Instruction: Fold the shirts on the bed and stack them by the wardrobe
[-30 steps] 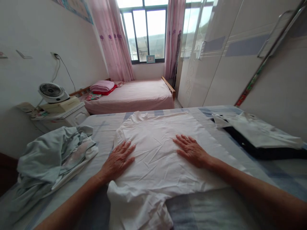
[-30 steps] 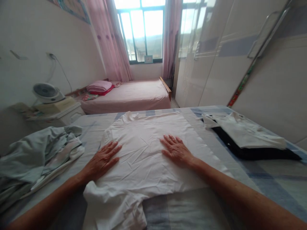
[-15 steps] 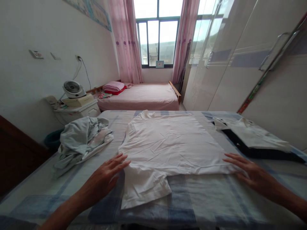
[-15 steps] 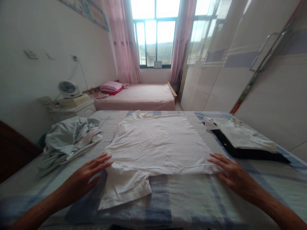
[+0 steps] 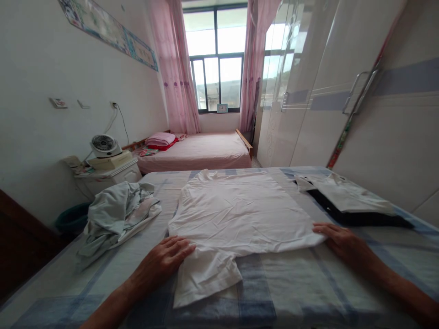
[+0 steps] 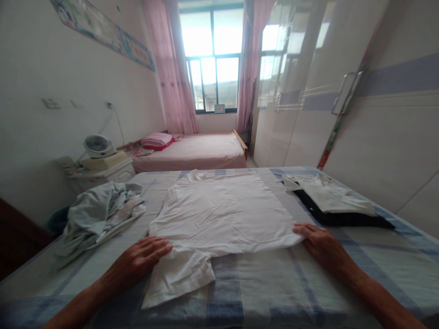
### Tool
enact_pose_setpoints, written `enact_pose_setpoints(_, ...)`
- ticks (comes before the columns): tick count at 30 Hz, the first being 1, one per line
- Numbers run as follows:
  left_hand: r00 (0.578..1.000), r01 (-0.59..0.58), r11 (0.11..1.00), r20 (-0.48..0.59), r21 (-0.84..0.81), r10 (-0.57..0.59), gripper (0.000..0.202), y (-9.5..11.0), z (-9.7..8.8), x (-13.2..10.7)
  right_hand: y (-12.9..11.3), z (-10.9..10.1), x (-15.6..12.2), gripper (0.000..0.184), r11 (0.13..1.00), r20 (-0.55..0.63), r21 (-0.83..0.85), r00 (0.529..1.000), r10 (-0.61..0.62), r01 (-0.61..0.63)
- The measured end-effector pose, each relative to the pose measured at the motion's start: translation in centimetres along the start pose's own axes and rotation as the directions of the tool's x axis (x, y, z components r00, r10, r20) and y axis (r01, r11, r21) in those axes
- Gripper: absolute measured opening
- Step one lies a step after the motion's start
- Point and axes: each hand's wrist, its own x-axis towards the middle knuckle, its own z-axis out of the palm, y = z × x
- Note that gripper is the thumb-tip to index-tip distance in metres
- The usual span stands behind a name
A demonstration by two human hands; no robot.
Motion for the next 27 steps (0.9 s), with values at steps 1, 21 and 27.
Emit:
enact_pose_setpoints(1,1.000,0.016,0.999,0.004,-0.047,-0.016,0.033,0.1,0.0,0.0,-0.3,-0.1,0.0,0.028,0.998,-0.001,0.059,1.000,0.028,-0.028)
enact_pose_setpoints(21,0.942,0.336,0.922,0.078,-0.192,-0.327,0.048,0.7,-0.3,1.0,-2.5,-1.8,-0.1,0.023,0.945,-0.025,0.258,0.976,0.217,-0.203)
enact_pose_setpoints(27,0.874,0.443,0.725,0.075,-0.528,-0.479,0.032,-0.3,-2.7,3.5,-2.7,-3.2,0.6,0.026,0.890,-0.019,0.363,0.953,0.302,-0.275)
